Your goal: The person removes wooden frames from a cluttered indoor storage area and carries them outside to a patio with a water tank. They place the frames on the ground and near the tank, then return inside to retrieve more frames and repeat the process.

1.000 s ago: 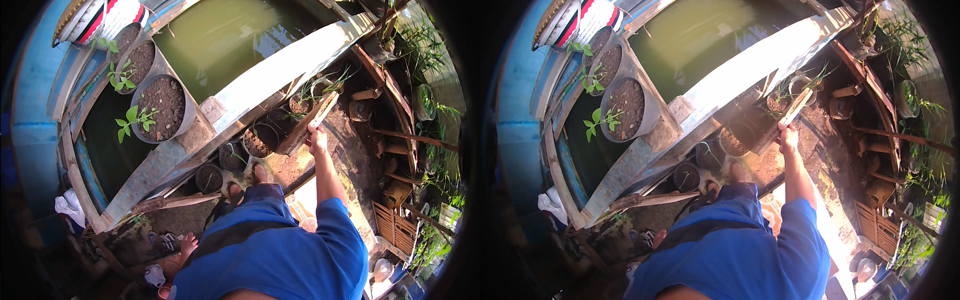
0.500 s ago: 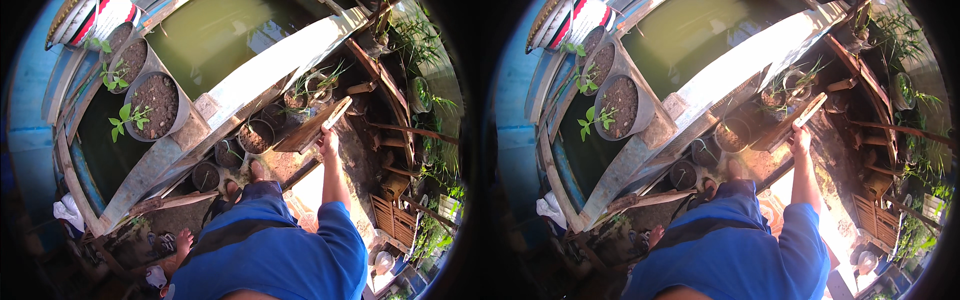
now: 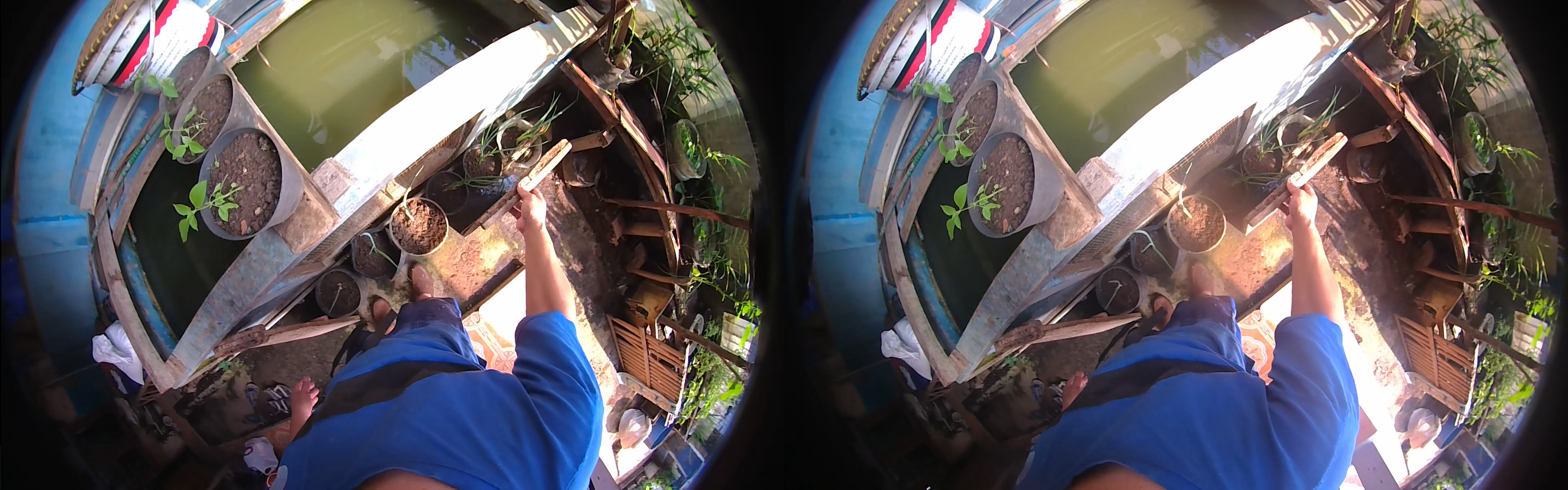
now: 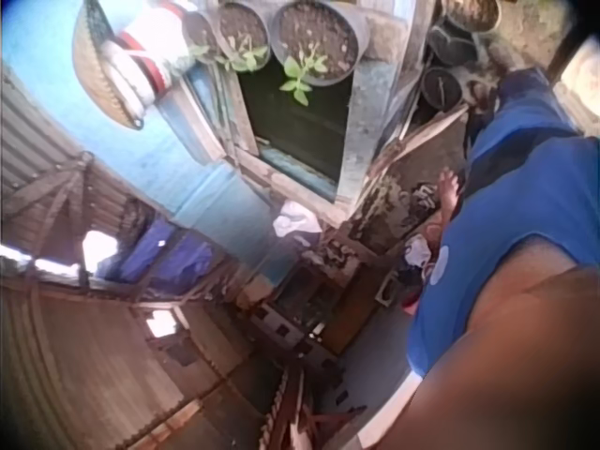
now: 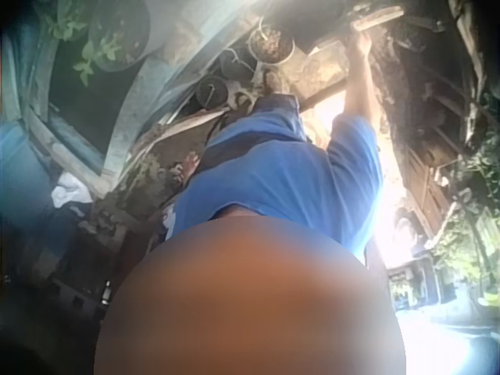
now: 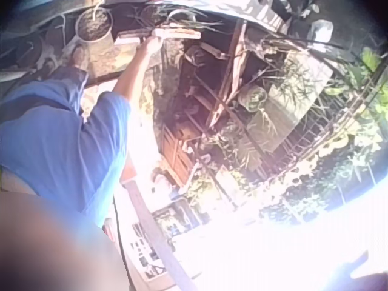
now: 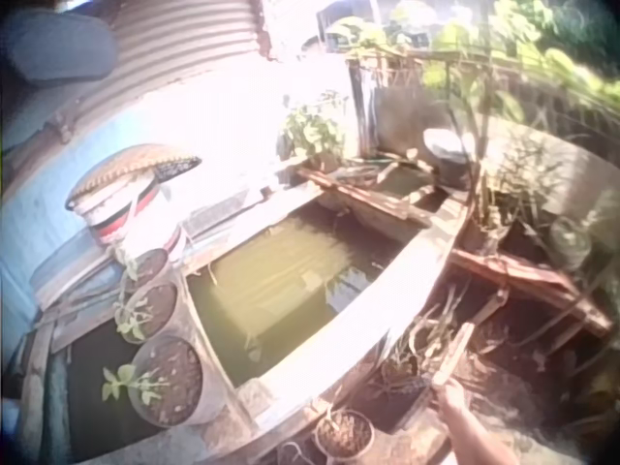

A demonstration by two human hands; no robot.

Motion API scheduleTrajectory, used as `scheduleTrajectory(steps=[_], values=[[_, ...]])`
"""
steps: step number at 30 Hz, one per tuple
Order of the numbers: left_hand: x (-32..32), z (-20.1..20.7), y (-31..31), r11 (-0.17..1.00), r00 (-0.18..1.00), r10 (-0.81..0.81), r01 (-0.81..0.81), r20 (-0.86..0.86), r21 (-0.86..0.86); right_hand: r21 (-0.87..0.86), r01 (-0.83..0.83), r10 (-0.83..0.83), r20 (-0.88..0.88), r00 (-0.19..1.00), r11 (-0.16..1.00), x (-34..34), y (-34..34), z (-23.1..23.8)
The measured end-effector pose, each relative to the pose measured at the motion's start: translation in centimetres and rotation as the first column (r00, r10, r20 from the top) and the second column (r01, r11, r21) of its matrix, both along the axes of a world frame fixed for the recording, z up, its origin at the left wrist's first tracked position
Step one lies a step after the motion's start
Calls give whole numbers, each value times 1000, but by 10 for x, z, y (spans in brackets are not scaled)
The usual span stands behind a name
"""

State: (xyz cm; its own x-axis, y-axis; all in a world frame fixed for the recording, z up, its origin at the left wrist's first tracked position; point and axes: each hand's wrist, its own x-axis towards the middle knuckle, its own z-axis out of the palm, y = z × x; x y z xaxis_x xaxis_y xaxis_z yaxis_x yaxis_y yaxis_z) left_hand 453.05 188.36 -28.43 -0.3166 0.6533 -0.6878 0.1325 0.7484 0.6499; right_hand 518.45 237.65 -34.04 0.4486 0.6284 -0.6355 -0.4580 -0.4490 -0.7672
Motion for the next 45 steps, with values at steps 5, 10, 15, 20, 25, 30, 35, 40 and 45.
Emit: scheduleTrajectory(steps=[5,10,15,20,25,30,35,40,45], values=[[1,2,5,999,997,-14,12,79,34,-32,-91,91,-1,996,995,-25,34,0],[8,4,2,996,995,92,-92,44,-11,-16,-174,174,-47,984,985,-51,73,-3],[5,22,15,993,959,79,-53,271,-104,-50,-230,228,-35,973,972,-68,99,-9],[23,40,19,959,974,-191,211,122,-187,-76,-292,289,-42,956,954,-80,124,-21],[25,31,16,941,929,-338,336,-151,-38,-58,-325,324,-14,946,944,-90,143,-34],[8,27,16,929,937,-346,333,-56,-162,-61,-302,303,6,953,951,-97,150,-39],[3,10,8,944,966,199,-144,165,-295,-75,-302,306,32,952,950,-98,131,-34],[1,-15,-1,980,987,125,-108,100,-165,-87,-357,350,-84,933,930,-115,28,-69],[-12,-23,17,953,967,176,-120,183,-278,-611,-559,624,-133,770,561,-109,-151,-120]])
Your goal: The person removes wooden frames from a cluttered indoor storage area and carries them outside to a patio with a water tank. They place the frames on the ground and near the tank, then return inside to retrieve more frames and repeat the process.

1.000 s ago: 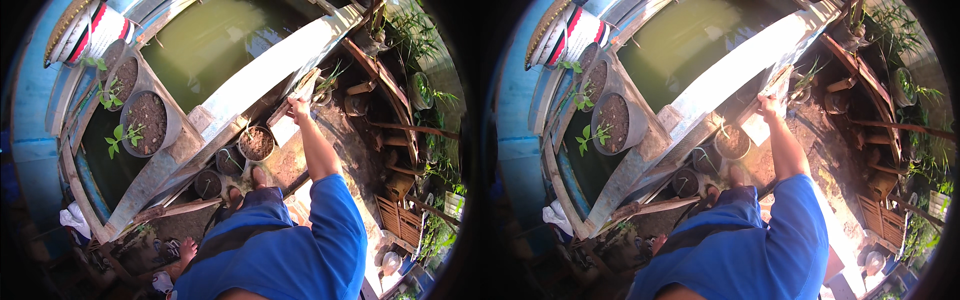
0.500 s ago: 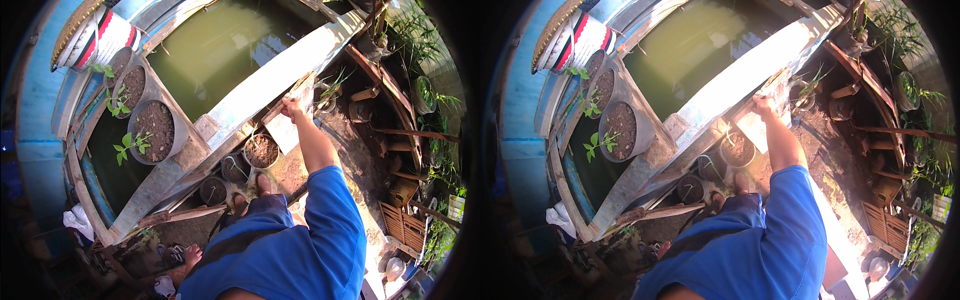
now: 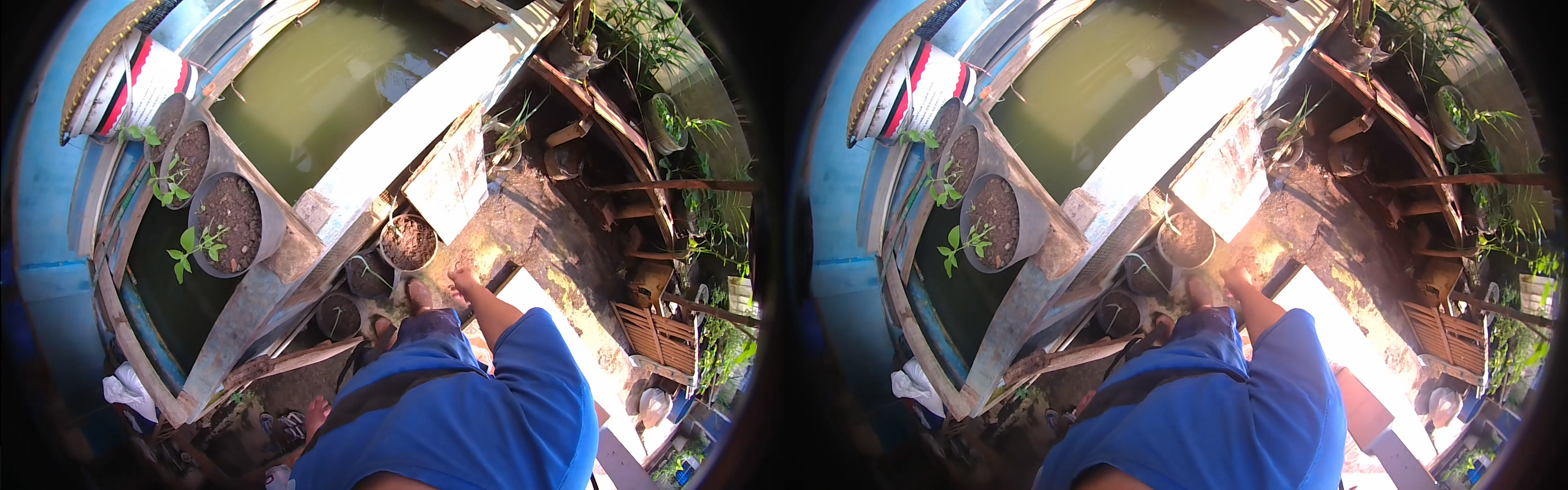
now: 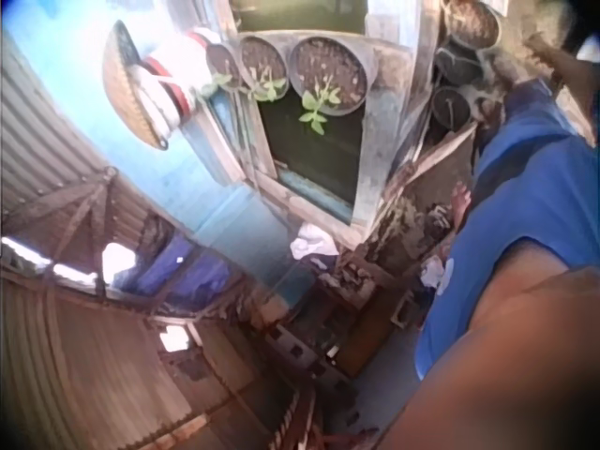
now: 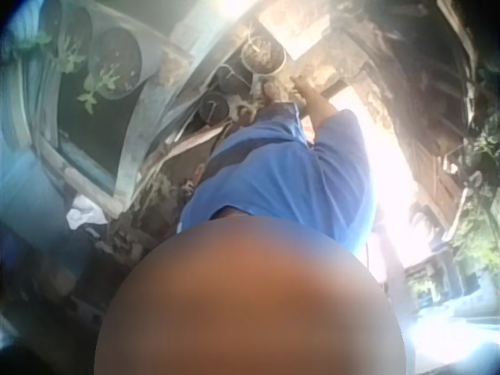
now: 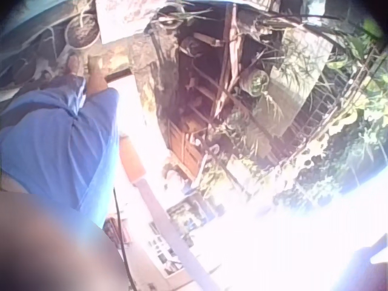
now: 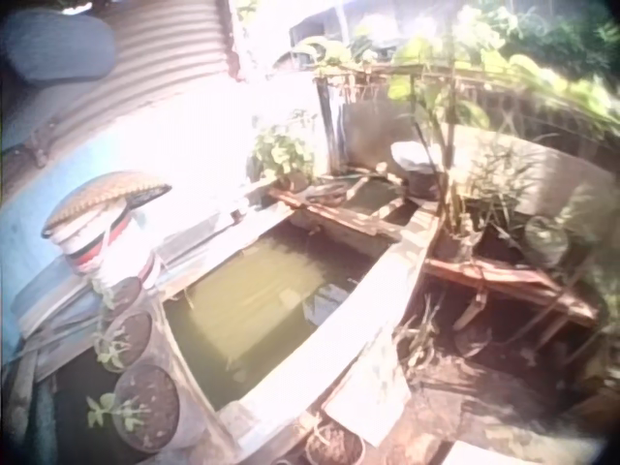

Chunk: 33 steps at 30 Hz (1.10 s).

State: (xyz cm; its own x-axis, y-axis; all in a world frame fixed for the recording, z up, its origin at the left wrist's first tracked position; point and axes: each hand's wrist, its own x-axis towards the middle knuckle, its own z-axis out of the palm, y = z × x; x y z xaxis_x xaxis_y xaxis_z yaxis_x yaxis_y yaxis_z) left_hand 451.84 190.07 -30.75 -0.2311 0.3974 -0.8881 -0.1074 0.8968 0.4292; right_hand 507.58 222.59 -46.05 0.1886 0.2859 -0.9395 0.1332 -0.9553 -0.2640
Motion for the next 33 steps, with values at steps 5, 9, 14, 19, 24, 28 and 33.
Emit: scheduleTrajectory(steps=[5,9,14,19,24,28,33], values=[[2,2,28,997,997,-69,69,18,-15,-243,-84,117,126,985,966,24,-134,29],[18,11,52,997,998,-58,59,-36,48,-167,-2,25,133,991,986,31,-139,38],[19,18,77,982,986,-165,167,-23,86,134,226,-233,37,972,965,18,-76,54],[9,8,65,971,983,-164,176,-83,160,345,189,-196,-14,980,919,-14,-49,100],[-23,-6,17,994,998,-67,67,-11,91,276,58,-85,87,993,959,-49,-98,124],[-62,-51,-36,997,993,-76,74,95,22,108,-106,91,139,986,989,-68,-176,132],[-85,-103,-99,990,981,137,-129,136,-66,-3,20,-20,129,991,1000,-79,-257,122]])
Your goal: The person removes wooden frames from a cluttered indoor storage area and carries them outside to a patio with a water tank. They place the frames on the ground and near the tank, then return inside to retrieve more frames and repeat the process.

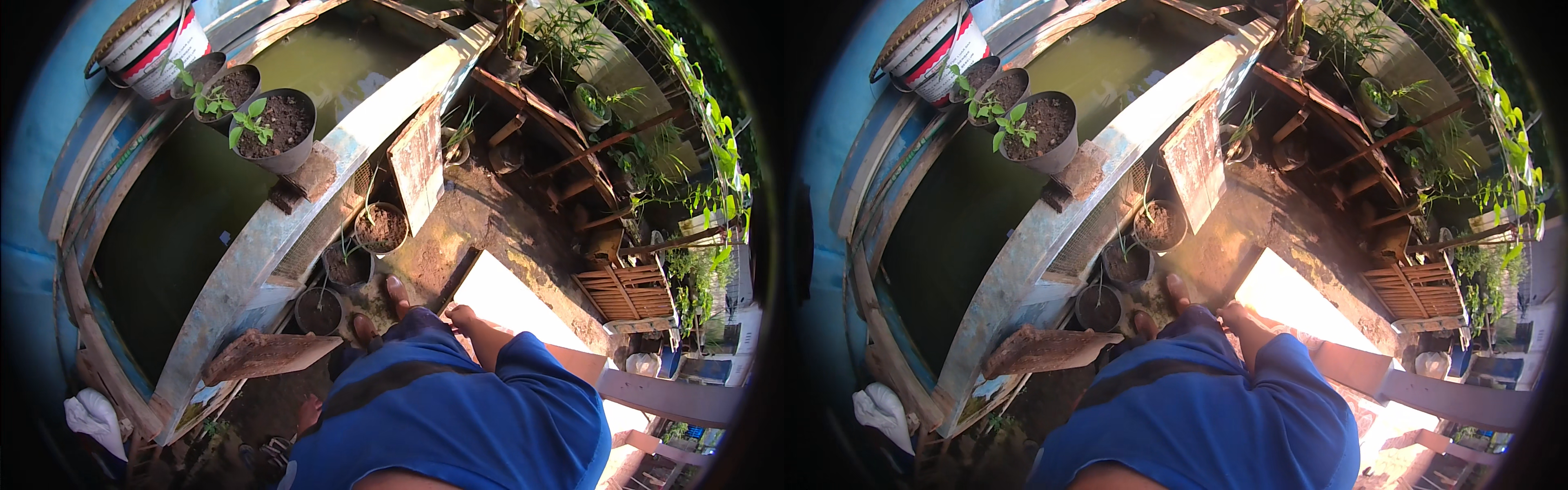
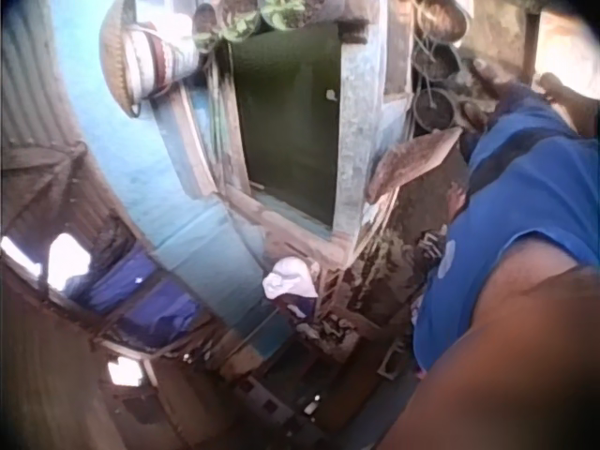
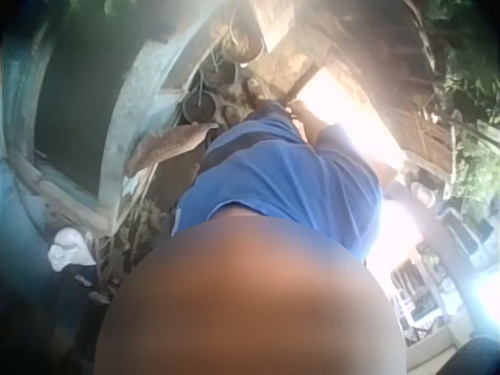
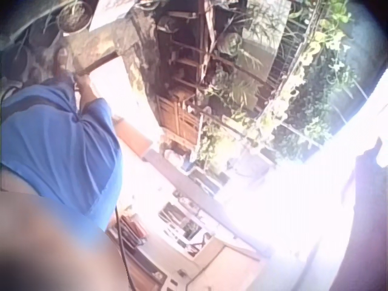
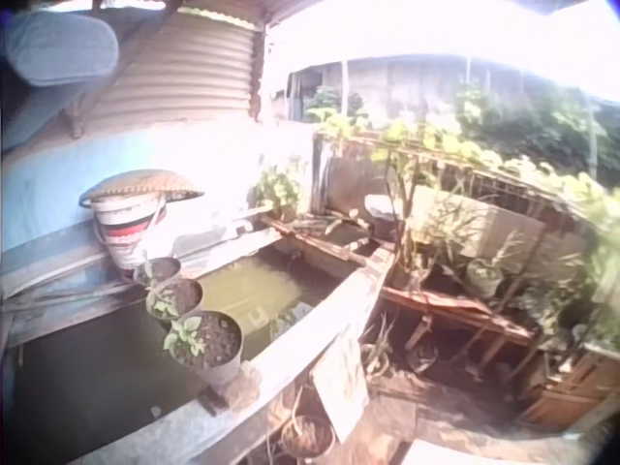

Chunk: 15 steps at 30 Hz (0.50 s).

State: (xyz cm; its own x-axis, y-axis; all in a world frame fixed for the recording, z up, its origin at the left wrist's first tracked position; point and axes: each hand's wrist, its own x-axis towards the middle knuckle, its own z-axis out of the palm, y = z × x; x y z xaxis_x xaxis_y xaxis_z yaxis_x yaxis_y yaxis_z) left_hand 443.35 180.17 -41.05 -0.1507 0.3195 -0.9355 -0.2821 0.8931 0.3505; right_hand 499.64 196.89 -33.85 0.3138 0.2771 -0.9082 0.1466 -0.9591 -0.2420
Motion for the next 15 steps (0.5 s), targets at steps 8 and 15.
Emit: scheduleTrajectory(steps=[8,15], values=[[3,53,25,997,998,-68,68,-17,41,70,-65,64,15,998,995,13,-2,-23],[58,97,35,996,999,29,-27,-18,88,290,-21,56,-112,992,957,13,58,-21]])
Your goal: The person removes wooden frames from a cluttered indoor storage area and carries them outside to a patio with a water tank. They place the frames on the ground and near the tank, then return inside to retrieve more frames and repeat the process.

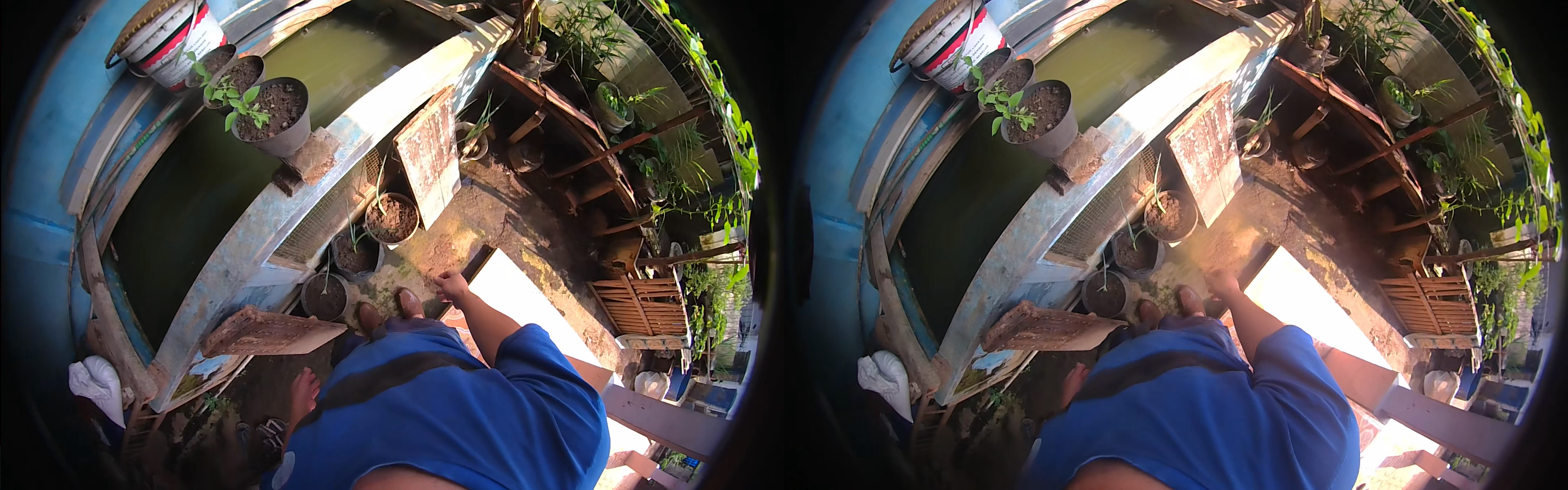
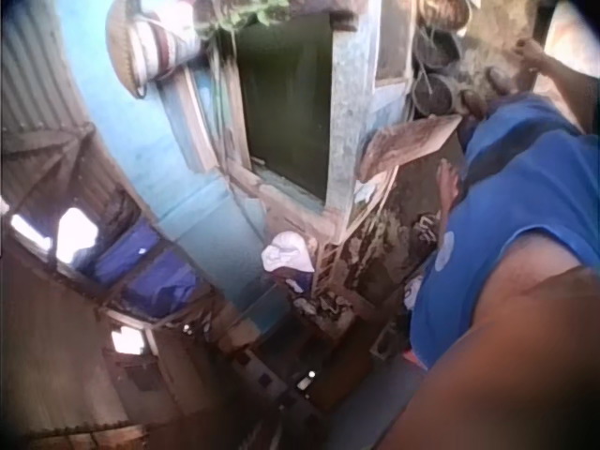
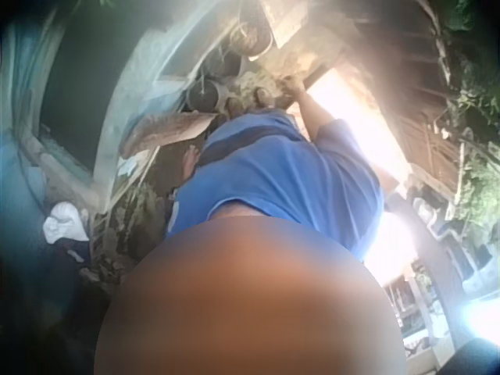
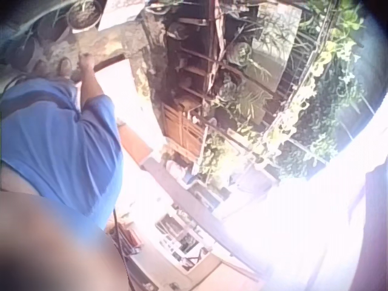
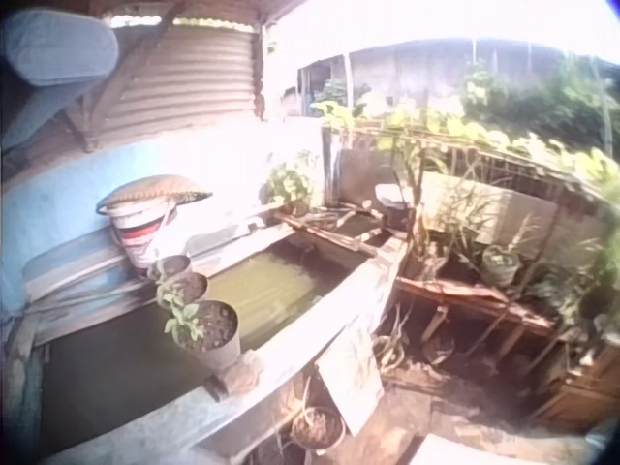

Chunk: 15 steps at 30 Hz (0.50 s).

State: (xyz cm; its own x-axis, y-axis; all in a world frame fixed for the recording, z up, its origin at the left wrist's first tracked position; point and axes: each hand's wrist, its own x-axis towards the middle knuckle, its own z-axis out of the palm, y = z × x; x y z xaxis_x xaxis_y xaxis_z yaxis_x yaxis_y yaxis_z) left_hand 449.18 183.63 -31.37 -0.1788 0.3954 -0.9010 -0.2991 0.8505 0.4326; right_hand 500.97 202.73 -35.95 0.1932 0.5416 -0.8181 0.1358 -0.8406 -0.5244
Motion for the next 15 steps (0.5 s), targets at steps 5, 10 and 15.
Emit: scheduleTrajectory(steps=[5,10,15], values=[[22,15,-16,985,984,-153,144,-92,-96,-30,-31,31,-7,999,999,32,-14,-7],[46,17,-29,991,989,-59,41,-138,-129,-280,32,10,146,989,959,73,-77,-30],[63,20,-29,994,985,-87,77,-146,-78,-429,-109,153,69,986,897,106,-101,-39]])
